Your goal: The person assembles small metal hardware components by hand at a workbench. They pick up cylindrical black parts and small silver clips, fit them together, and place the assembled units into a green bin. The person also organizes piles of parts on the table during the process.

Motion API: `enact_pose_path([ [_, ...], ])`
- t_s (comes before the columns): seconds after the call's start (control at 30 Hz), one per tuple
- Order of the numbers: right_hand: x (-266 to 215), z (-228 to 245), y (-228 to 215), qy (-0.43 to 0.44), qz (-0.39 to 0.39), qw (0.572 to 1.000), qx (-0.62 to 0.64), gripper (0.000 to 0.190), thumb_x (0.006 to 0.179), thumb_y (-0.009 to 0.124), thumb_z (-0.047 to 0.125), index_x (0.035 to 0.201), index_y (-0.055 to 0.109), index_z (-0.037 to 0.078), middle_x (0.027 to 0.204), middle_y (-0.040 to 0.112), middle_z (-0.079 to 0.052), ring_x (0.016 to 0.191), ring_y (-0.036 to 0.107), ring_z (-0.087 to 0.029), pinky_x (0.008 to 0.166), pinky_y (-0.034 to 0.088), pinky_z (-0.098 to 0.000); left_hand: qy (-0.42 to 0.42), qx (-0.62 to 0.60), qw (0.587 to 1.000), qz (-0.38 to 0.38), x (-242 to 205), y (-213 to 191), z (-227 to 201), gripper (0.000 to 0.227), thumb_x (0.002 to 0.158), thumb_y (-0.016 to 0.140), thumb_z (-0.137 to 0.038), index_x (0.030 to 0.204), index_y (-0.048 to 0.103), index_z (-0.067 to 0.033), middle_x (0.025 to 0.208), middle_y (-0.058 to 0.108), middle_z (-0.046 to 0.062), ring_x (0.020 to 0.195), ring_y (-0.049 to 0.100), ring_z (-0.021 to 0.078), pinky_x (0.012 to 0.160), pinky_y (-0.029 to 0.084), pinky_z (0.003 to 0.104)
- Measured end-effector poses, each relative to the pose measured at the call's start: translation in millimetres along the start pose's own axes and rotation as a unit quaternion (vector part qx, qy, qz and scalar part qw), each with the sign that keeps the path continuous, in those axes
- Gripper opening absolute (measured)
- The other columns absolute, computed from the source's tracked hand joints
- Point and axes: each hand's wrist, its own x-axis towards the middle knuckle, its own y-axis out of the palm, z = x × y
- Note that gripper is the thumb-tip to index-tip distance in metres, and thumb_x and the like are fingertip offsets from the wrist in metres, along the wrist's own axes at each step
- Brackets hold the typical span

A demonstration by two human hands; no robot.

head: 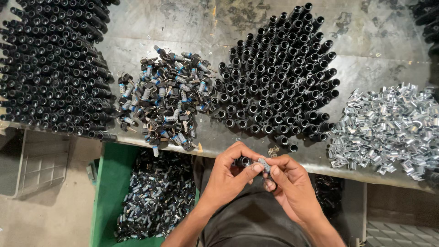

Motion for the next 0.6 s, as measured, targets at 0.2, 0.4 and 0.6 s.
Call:
enact_pose_path([
  [0.2,-2.5,3.2,18.5,-0.018,0.006,1.000,0.000,0.020,0.099,0.061,0.006,0.118,0.065,0.001,0.104,0.066,-0.009,0.086,0.060,-0.014,0.079,0.052,-0.0285,0.066,0.103,0.992,0.000,-4.5,-3.8,-12.1,0.017,0.092,0.066,0.000,0.108,0.069,-0.0015,0.104,0.065,0.005,0.092,0.067,0.0152,0.078,0.056,0.027],
  [0.4,-6.6,25.5,36.0,-0.203,0.017,0.845,-0.494,0.019,0.088,0.075,-0.001,0.106,0.077,0.003,0.092,0.070,-0.002,0.075,0.062,-0.008,0.065,0.050,-0.0232,0.154,0.309,0.938,-0.005,-2.4,-4.3,-10.3,0.031,0.079,0.063,0.009,0.104,0.072,-0.0054,0.099,0.061,0.009,0.095,0.063,0.0288,0.082,0.052,0.037],
  [0.6,5.2,42.4,47.3,-0.134,0.000,0.873,-0.469,0.019,0.082,0.078,0.001,0.091,0.061,0.003,0.080,0.067,-0.002,0.068,0.058,-0.005,0.059,0.048,-0.0219,0.293,0.477,0.828,0.025,-0.3,-4.7,3.3,0.028,0.084,0.068,-0.003,0.112,0.064,-0.0034,0.099,0.055,0.011,0.094,0.052,0.0341,0.081,0.049,0.041],
])
